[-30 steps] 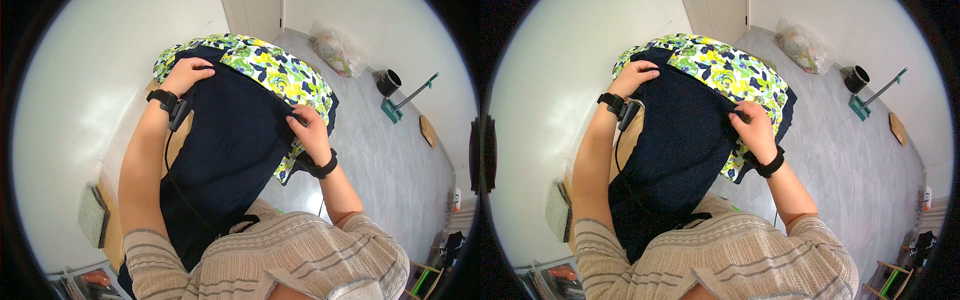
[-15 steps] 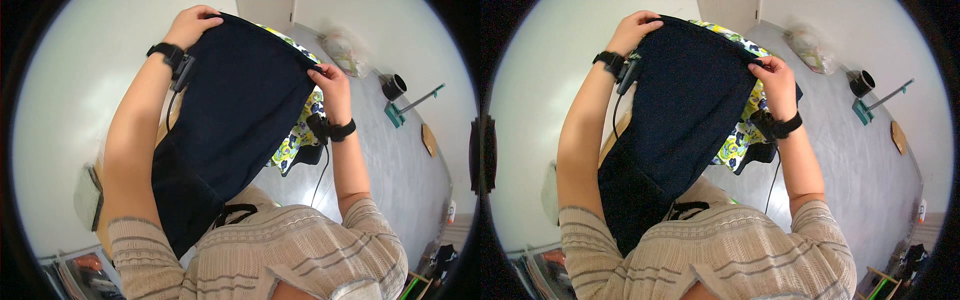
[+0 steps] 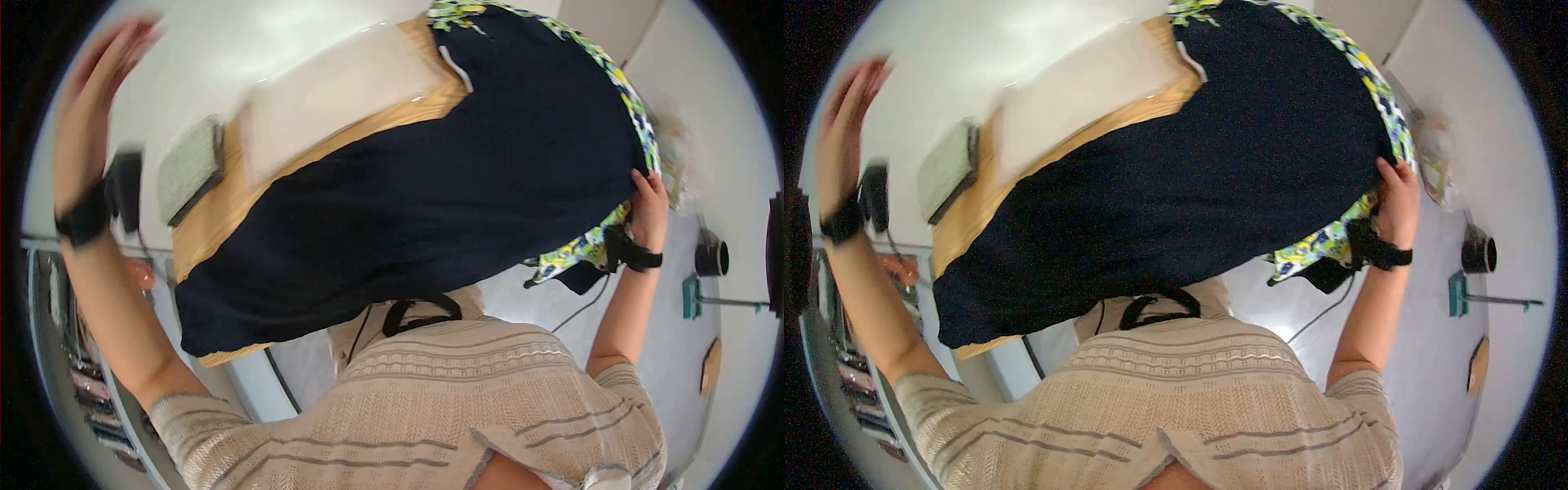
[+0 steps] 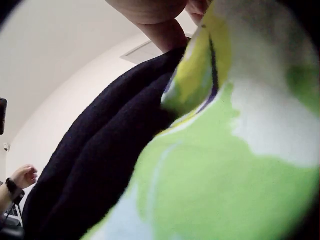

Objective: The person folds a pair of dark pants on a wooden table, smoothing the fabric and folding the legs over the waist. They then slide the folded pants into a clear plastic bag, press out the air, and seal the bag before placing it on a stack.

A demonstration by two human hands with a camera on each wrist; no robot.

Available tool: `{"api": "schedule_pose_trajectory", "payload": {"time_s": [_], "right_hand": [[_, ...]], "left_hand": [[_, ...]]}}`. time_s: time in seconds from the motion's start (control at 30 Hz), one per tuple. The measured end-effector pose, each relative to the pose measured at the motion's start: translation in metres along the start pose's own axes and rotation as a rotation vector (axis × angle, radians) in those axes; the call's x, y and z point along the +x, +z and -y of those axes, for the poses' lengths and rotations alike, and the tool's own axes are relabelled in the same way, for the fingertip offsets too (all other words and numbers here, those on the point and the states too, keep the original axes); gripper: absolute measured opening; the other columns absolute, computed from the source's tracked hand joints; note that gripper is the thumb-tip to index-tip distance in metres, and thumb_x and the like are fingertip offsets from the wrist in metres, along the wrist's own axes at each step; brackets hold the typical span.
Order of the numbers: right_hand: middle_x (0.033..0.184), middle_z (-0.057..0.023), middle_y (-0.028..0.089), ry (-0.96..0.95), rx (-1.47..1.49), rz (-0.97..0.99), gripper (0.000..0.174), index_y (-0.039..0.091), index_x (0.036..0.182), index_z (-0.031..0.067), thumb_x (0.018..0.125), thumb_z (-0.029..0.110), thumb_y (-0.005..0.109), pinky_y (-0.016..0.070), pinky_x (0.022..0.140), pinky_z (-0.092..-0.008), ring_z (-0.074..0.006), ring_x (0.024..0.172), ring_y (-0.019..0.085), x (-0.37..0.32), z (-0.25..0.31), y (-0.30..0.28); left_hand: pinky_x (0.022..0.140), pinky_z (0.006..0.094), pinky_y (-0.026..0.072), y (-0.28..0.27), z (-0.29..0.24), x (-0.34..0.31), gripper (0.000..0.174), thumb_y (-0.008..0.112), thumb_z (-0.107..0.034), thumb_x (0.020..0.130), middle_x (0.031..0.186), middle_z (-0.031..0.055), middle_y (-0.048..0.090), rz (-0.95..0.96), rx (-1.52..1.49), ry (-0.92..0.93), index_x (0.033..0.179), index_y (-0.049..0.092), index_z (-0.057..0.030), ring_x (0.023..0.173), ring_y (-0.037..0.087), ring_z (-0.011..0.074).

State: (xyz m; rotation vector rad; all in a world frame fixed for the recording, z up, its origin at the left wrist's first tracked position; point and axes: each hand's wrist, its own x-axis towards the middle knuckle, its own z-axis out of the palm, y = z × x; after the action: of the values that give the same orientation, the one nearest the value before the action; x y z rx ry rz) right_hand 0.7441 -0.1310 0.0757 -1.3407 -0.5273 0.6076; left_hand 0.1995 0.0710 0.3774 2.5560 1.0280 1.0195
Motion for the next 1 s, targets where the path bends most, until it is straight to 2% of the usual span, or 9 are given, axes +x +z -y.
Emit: {"api": "schedule_pose_trajectory", "payload": {"time_s": [0.13, 0.17, 0.3, 0.37, 0.53, 0.67, 0.87, 0.93, 1.0], "right_hand": [[0.081, 0.003, 0.059, -0.011, -0.008, 0.048, 0.005, 0.06, 0.091, 0.0049, 0.087, 0.005, 0.062, 0.0392, 0.06, -0.0202, -0.0063, 0.068, 0.053, 0.011, -0.01, -0.012], [0.083, 0.002, 0.059, -0.021, -0.023, 0.04, 0.006, 0.06, 0.092, 0.0039, 0.087, 0.004, 0.061, 0.04, 0.063, -0.0206, -0.007, 0.071, 0.053, 0.014, -0.013, -0.014], [0.088, -0.0005, 0.06, -0.04, -0.03, 0.035, 0.009, 0.06, 0.096, 0.0018, 0.087, 0.004, 0.06, 0.0417, 0.071, -0.0218, -0.0088, 0.079, 0.055, 0.029, -0.027, -0.022], [0.09, -0.0008, 0.061, -0.027, -0.056, 0.057, 0.011, 0.06, 0.098, 0.0015, 0.088, 0.004, 0.06, 0.0418, 0.072, -0.0218, -0.0089, 0.081, 0.055, 0.028, -0.024, -0.022], [0.094, -0.0015, 0.061, -0.023, -0.216, 0.065, 0.016, 0.059, 0.104, 0.0002, 0.089, 0.007, 0.058, 0.0426, 0.074, -0.0225, -0.0094, 0.083, 0.056, 0.021, -0.016, -0.02], [0.096, -0.0027, 0.062, 0.016, -0.211, 0.032, 0.019, 0.057, 0.107, -0.0002, 0.09, 0.008, 0.057, 0.0433, 0.074, -0.0235, -0.0108, 0.085, 0.056, 0.009, -0.005, -0.012], [0.113, -0.0062, 0.059, 0.029, -0.191, 0.044, 0.039, 0.048, 0.125, -0.0028, 0.091, 0.012, 0.058, 0.043, 0.084, -0.0271, -0.0146, 0.1, 0.055, -0.025, 0.011, 0.004], [0.114, -0.0059, 0.058, 0.033, -0.236, -0.102, 0.044, 0.044, 0.13, -0.0014, 0.091, 0.015, 0.058, 0.0427, 0.085, -0.0275, -0.0152, 0.102, 0.054, -0.043, 0.014, 0.016], [0.115, -0.0068, 0.057, 0.003, -0.295, -0.089, 0.045, 0.043, 0.131, -0.0016, 0.091, 0.015, 0.057, 0.0429, 0.087, -0.0284, -0.0161, 0.105, 0.053, -0.053, 0.012, 0.014]], "left_hand": [[0.101, 0.0353, 0.0409, -0.086, 0.017, -0.17, 0.029, 0.052, -0.013, 0.094, 0.117, 0.0143, 0.058, -0.385, 0.016, -0.353, 0.118, 0.054, 0.0028, 0.107, 0.057, 0.0223], [0.096, 0.0325, 0.0428, -0.091, 0.005, -0.203, 0.027, 0.053, -0.012, 0.094, 0.113, 0.0118, 0.059, -0.314, 0.248, -0.368, 0.116, 0.055, 0.0021, 0.101, 0.058, 0.0194], [0.094, 0.0312, 0.0432, -0.084, -0.067, -0.276, 0.024, 0.051, -0.008, 0.094, 0.109, 0.0109, 0.061, -0.376, 0.352, -0.519, 0.115, 0.056, 0.0021, 0.1, 0.058, 0.0188], [0.091, 0.0316, 0.0418, -0.092, -0.08, -0.301, 0.02, 0.051, -0.008, 0.092, 0.105, 0.0132, 0.06, -0.34, 0.448, -0.493, 0.106, 0.057, 0.0047, 0.098, 0.055, 0.0204], [0.085, 0.0367, 0.0428, -0.069, -0.069, -0.298, 0.024, 0.053, -0.016, 0.089, 0.101, 0.0203, 0.059, -0.211, 0.394, -0.378, 0.102, 0.057, 0.0042, 0.094, 0.055, 0.0288], [0.085, 0.0368, 0.0432, -0.069, -0.01, -0.292, 0.023, 0.053, -0.015, 0.089, 0.101, 0.0212, 0.059, -0.12, 0.287, -0.341, 0.101, 0.057, 0.0047, 0.093, 0.056, 0.0296], [0.084, 0.0377, 0.0445, -0.07, 0.085, -0.302, 0.022, 0.051, -0.016, 0.092, 0.102, 0.0191, 0.06, 0.013, 0.224, -0.242, 0.101, 0.058, 0.0035, 0.093, 0.057, 0.0287], [0.095, 0.0418, 0.0384, -0.073, 0.116, -0.312, 0.023, 0.049, -0.014, 0.093, 0.103, 0.0161, 0.061, 0.035, 0.073, -0.197, 0.104, 0.058, 0.0039, 0.101, 0.056, 0.0299], [0.097, 0.0423, 0.0376, -0.076, 0.138, -0.32, 0.023, 0.048, -0.014, 0.093, 0.103, 0.0155, 0.061, 0.073, 0.051, -0.173, 0.103, 0.058, 0.0047, 0.101, 0.056, 0.0295]]}}
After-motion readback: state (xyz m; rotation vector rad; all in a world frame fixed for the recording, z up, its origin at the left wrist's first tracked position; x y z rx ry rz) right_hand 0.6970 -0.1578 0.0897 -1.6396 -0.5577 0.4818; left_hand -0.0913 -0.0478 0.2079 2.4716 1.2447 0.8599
